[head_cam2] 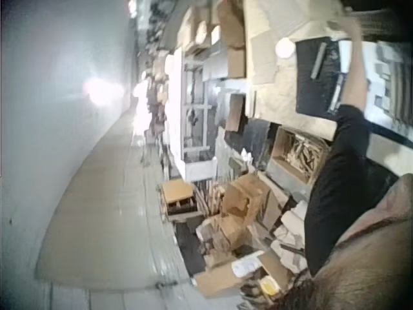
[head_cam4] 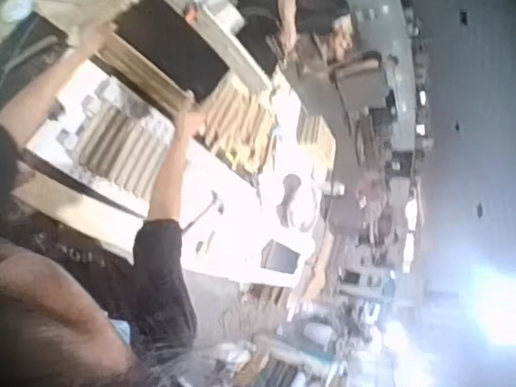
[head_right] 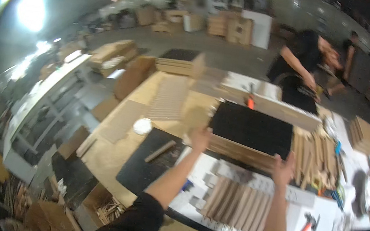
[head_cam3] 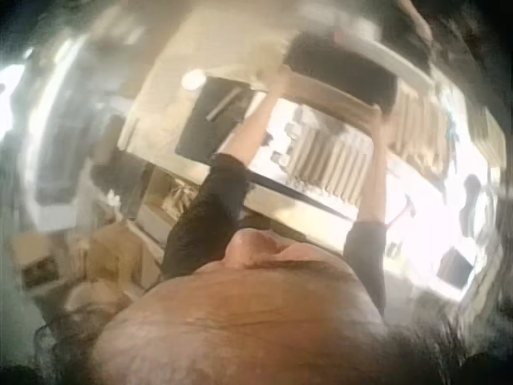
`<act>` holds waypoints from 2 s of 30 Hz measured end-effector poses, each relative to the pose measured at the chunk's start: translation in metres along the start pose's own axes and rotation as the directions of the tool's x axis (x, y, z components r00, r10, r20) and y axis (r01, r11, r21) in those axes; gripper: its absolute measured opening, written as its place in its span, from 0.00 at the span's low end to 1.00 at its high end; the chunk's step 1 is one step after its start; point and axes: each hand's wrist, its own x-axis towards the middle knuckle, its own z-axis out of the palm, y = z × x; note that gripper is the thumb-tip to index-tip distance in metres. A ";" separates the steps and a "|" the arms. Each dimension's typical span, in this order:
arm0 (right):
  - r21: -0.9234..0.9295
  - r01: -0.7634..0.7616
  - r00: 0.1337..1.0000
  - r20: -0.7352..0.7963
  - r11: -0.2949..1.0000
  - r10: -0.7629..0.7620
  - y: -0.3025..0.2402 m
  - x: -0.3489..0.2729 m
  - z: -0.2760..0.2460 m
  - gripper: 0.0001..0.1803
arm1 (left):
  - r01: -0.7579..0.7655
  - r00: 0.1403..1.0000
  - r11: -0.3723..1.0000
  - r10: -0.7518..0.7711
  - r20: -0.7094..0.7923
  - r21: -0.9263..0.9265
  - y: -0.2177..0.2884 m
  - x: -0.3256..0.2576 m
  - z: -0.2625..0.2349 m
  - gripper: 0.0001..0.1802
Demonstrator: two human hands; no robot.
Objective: The person fastens a board onto wooden slats using a hammer and a pneumatic nailer, turns and taps the assembled panel with the hammer, and squeezes glue onto cardboard sheets from a pouch.
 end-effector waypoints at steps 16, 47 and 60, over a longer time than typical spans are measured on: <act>0.918 -0.365 0.928 0.345 0.157 0.142 -0.029 -0.212 -0.063 0.18 | 0.502 0.852 -0.326 0.028 0.523 -0.801 -0.003 -0.107 -0.214 0.32; 0.584 -0.046 0.982 -0.122 -0.810 -0.144 0.018 -0.141 -0.151 0.35 | 0.599 0.801 -0.435 0.314 0.510 -0.673 0.065 -0.103 -0.070 0.29; 0.463 -0.113 0.989 -0.033 0.879 0.145 0.132 -0.287 -0.239 0.28 | 0.397 0.894 0.791 -0.447 0.002 -0.466 0.074 -0.347 -0.151 0.21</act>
